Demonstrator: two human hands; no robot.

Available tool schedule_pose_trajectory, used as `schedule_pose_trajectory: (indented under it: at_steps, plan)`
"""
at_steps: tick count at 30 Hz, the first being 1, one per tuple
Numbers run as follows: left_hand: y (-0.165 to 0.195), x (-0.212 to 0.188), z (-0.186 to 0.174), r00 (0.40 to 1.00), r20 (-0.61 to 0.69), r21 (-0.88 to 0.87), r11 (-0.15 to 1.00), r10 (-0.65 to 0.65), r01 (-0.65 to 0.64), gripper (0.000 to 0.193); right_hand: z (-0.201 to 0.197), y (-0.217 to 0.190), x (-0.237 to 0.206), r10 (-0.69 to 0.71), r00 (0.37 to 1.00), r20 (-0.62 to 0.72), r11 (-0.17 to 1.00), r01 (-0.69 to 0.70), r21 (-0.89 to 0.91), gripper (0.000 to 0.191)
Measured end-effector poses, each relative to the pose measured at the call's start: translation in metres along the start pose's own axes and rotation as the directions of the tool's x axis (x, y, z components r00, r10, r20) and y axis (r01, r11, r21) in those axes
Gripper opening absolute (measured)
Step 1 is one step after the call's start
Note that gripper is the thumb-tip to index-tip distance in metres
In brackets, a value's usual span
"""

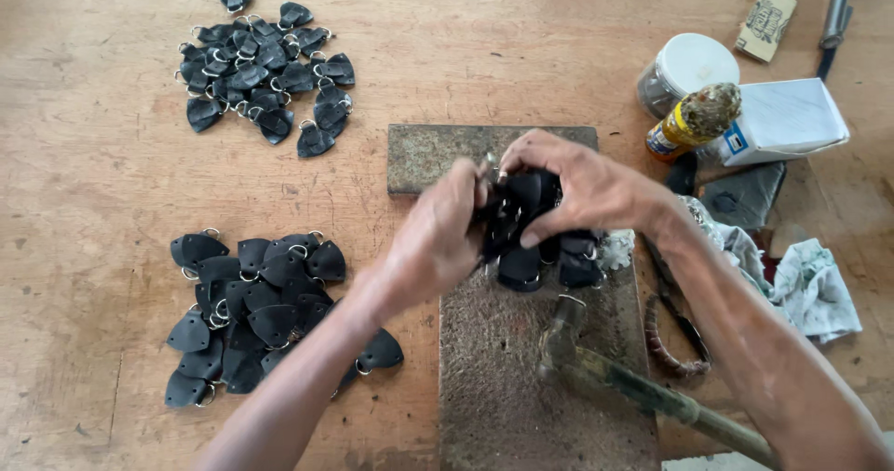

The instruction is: The person sits at a workbench assembling black leather keychain fobs. They pick up a leather piece, place a metal split ring through its hole on a stone block, and hammer the ring closed, setting finished pieces into a growing pile and repeating the cycle.

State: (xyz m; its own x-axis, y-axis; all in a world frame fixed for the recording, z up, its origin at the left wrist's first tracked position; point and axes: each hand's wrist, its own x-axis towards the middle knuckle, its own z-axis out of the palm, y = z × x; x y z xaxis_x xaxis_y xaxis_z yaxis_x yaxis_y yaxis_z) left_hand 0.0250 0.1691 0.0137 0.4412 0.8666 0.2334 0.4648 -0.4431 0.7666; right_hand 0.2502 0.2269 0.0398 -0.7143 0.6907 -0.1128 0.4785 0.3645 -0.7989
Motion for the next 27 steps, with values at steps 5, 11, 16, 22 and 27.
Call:
schedule_pose_trajectory:
  at_steps: [5, 11, 16, 22, 27]
  plan:
    - [0.040, -0.055, 0.015, 0.987, -0.018, 0.032, 0.987, 0.158, -0.158, 0.038, 0.017, -0.024, -0.039, -0.137, 0.990, 0.030, 0.975, 0.140, -0.173, 0.076]
    - [0.050, -0.063, 0.006, 0.966, -0.046, 0.158, 0.957, 0.255, -0.245, 0.038, -0.011, -0.019, -0.066, 0.233, 0.893, -0.385, 0.936, -0.314, -0.161, 0.050]
    - [0.050, -0.056, -0.003, 0.991, -0.007, 0.159, 0.979, 0.133, -0.130, 0.026, -0.004, 0.022, -0.057, 0.488, 0.747, -0.451, 0.794, -0.595, -0.125, 0.055]
    - [0.039, -0.057, -0.002, 0.989, 0.058, 0.047, 0.990, -0.135, 0.133, 0.026, 0.013, 0.042, -0.047, 0.405, 0.759, -0.509, 0.773, -0.582, -0.253, 0.057]
    - [0.021, -0.062, -0.005, 0.989, -0.148, 0.149, 0.987, -0.029, 0.052, 0.013, 0.014, 0.033, -0.035, 0.559, 0.703, -0.440, 0.732, -0.667, -0.136, 0.059]
